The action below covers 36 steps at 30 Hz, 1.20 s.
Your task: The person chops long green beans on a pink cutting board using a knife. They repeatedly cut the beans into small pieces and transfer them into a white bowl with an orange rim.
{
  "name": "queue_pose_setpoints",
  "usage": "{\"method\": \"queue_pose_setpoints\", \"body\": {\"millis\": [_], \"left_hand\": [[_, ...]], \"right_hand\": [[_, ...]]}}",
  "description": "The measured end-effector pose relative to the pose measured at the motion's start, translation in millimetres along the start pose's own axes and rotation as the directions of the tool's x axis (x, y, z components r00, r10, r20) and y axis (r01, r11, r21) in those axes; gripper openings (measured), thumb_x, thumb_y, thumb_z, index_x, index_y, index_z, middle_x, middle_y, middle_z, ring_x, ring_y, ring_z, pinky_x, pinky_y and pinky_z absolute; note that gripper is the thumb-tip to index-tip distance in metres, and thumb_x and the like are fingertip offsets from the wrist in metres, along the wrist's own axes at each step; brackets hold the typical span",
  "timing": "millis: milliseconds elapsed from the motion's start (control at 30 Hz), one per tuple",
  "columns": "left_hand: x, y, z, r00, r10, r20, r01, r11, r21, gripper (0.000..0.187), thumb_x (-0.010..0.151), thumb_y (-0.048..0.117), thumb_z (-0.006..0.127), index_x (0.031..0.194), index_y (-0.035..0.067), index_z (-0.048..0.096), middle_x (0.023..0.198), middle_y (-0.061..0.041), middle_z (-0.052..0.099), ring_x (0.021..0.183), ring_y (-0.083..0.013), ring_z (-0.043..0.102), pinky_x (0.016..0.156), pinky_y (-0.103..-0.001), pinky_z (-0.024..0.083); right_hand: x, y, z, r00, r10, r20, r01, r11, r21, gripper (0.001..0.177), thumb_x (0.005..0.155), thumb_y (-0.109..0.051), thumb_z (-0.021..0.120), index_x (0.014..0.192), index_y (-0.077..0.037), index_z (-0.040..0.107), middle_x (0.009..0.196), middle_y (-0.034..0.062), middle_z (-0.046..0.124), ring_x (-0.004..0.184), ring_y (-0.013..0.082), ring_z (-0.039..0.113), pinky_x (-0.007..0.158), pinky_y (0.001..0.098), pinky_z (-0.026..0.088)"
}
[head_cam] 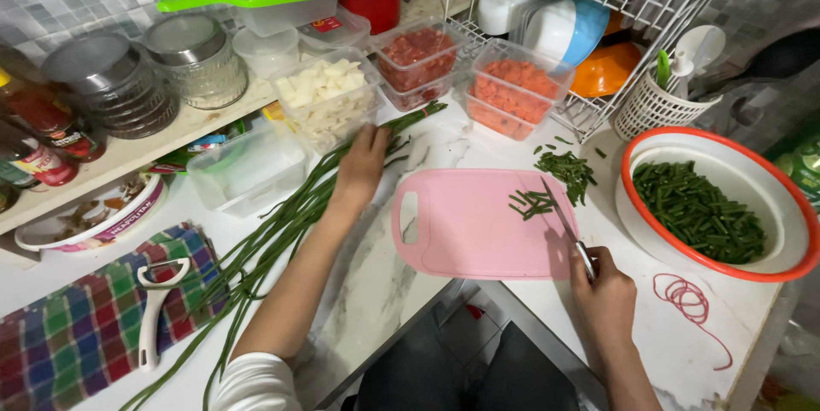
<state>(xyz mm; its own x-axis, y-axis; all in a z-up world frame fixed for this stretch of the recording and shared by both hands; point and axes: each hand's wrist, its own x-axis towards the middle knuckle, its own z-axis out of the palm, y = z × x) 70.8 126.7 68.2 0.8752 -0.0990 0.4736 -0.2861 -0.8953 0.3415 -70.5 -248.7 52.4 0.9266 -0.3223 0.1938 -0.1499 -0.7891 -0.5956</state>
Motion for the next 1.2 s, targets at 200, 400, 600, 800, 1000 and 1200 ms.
{"method": "queue_pose_setpoints", "body": {"millis": [200, 400, 600, 800, 1000, 1200], "left_hand": [[6.6, 87.5, -97.2, 0.927, -0.319, 0.200, 0.374, 0.838, -0.398, 0.028, 0.089, 0.043, 0.040, 0.100, 0.031, 0.063, 0.098, 0.003, 0.068, 0.091, -0.0171, 0.064, 0.077, -0.031, 0.041], [-38.7, 99.7, 11.5, 0.935, 0.344, -0.087, -0.343, 0.813, -0.470, 0.019, 0.095, 0.008, 0.043, 0.093, 0.003, 0.062, 0.100, -0.013, 0.053, 0.078, -0.0325, 0.060, 0.067, -0.035, 0.051], [-80.5, 103.3, 70.9, 0.982, 0.189, 0.025, -0.157, 0.876, -0.456, 0.017, 0.087, 0.005, 0.062, 0.100, 0.010, 0.071, 0.089, -0.007, 0.058, 0.092, -0.0258, 0.062, 0.085, -0.032, 0.051], [-89.5, 101.1, 87.2, 0.962, 0.269, -0.040, -0.268, 0.920, -0.285, 0.009, 0.084, 0.004, 0.064, 0.090, 0.007, 0.069, 0.079, -0.007, 0.059, 0.085, -0.0244, 0.060, 0.079, -0.030, 0.050], [-90.7, 101.0, 84.4, 0.932, 0.348, -0.101, -0.363, 0.888, -0.282, 0.010, 0.083, -0.001, 0.062, 0.086, 0.007, 0.067, 0.074, -0.005, 0.054, 0.080, -0.0221, 0.057, 0.077, -0.028, 0.050], [-93.3, 112.9, 66.0, 0.920, 0.357, -0.163, -0.389, 0.886, -0.252, 0.010, 0.084, -0.003, 0.061, 0.089, 0.003, 0.066, 0.075, -0.007, 0.052, 0.080, -0.0237, 0.056, 0.076, -0.030, 0.049]], "right_hand": [[-5.1, -11.8, -8.7, 0.999, 0.022, -0.041, -0.017, 0.993, 0.118, 0.031, 0.095, -0.037, 0.054, 0.094, -0.007, 0.061, 0.054, 0.0123, 0.045, 0.052, 0.0289, 0.045, 0.060, 0.0398, 0.037], [-4.7, 5.2, 1.0, 0.982, -0.104, -0.156, 0.121, 0.988, 0.099, 0.020, 0.098, -0.027, 0.055, 0.102, -0.008, 0.063, 0.054, 0.0192, 0.052, 0.060, 0.0418, 0.061, 0.062, 0.0493, 0.045], [-22.6, -1.3, 27.7, 0.963, -0.254, 0.084, 0.262, 0.959, -0.108, 0.024, 0.091, -0.031, 0.056, 0.099, -0.010, 0.063, 0.067, 0.0201, 0.069, 0.068, 0.0415, 0.069, 0.063, 0.0536, 0.052], [-34.8, -27.4, 45.5, 0.962, -0.144, 0.231, 0.201, 0.948, -0.247, 0.036, 0.094, -0.044, 0.048, 0.104, -0.014, 0.064, 0.069, 0.0178, 0.070, 0.070, 0.0391, 0.071, 0.064, 0.0488, 0.057], [-38.8, -48.4, 50.7, 0.938, -0.044, 0.343, 0.149, 0.947, -0.285, 0.041, 0.097, -0.044, 0.040, 0.110, -0.010, 0.060, 0.079, 0.0257, 0.069, 0.080, 0.0479, 0.069, 0.070, 0.0536, 0.056], [-8.7, -37.8, 47.5, 0.962, -0.174, 0.212, 0.204, 0.971, -0.127, 0.037, 0.094, -0.040, 0.050, 0.105, -0.007, 0.062, 0.072, 0.0243, 0.068, 0.078, 0.0466, 0.069, 0.071, 0.0550, 0.054]]}}
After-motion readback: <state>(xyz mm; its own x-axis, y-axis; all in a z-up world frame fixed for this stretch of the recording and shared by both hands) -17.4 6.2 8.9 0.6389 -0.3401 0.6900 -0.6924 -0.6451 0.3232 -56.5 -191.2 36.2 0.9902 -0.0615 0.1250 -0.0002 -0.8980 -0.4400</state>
